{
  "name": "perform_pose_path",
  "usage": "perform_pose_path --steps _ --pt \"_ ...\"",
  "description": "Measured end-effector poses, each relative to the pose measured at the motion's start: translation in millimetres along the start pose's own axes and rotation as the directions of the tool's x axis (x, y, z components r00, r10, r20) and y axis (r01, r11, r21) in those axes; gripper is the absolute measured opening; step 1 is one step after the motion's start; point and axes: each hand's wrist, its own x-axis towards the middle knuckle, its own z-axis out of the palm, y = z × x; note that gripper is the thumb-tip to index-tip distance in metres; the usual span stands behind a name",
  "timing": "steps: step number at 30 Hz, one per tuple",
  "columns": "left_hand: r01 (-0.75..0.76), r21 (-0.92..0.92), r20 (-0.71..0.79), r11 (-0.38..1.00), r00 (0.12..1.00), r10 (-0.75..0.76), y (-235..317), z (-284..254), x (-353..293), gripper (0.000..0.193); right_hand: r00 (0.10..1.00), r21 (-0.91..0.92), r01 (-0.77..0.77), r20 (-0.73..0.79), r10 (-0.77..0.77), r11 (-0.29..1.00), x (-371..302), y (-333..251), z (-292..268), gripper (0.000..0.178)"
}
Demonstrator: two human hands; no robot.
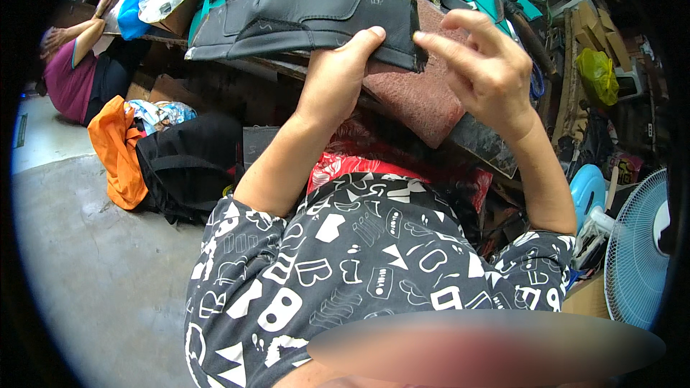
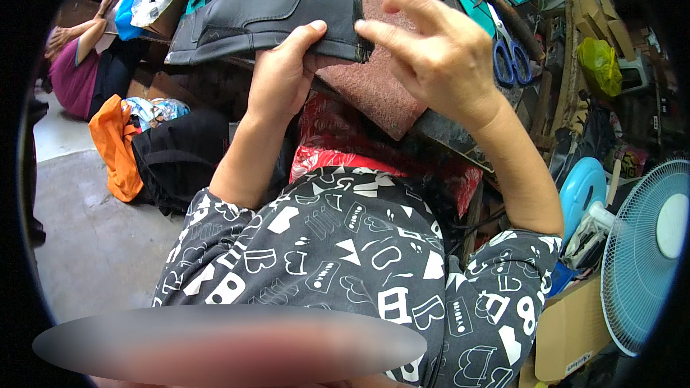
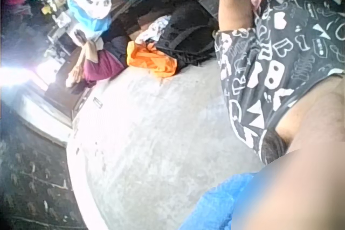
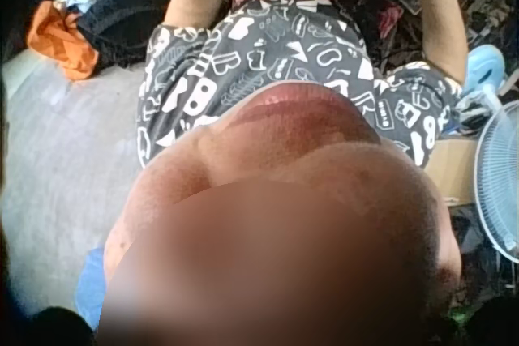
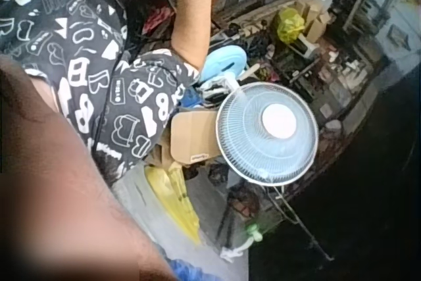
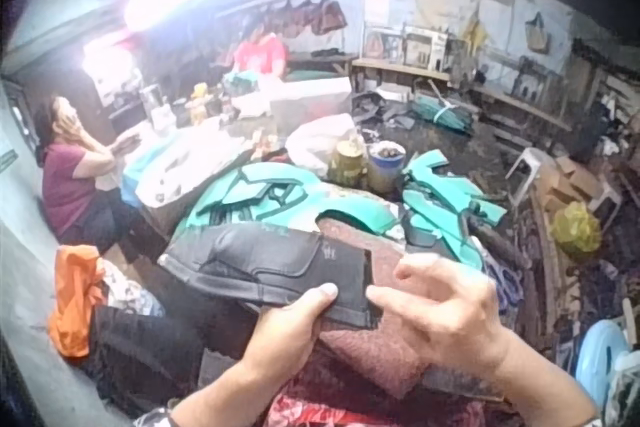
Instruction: The person assembles shoe components by applying adhesive to black and teal foam pieces, pressing them together, and trimming edges with scissors. They handle multiple pieces one at a time, aligning and bonding them on a low work table.
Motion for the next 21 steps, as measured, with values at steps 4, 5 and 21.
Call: perform_pose_path --steps 4,5,21 --pt "-0.036 -0.011 -0.010 0.999 0.999 0.036 0.5 0.1 -1.2 0.027 0.999 0.143 -0.008 0.033 0.004 0.990 0.3 -2.2 -1.5 0.038" --pt "-0.005 -0.017 -0.014 1.000 1.000 0.005 1.2 -1.2 -2.2 0.027 0.995 0.220 -0.049 0.096 0.028 0.974 0.2 -1.4 -3.9 0.036" --pt "0.113 0.403 0.422 0.908 0.858 -0.294 17.9 25.1 -14.6 0.053 0.816 0.841 -0.484 0.334 0.472 0.242 -9.6 35.5 -7.9 0.065"
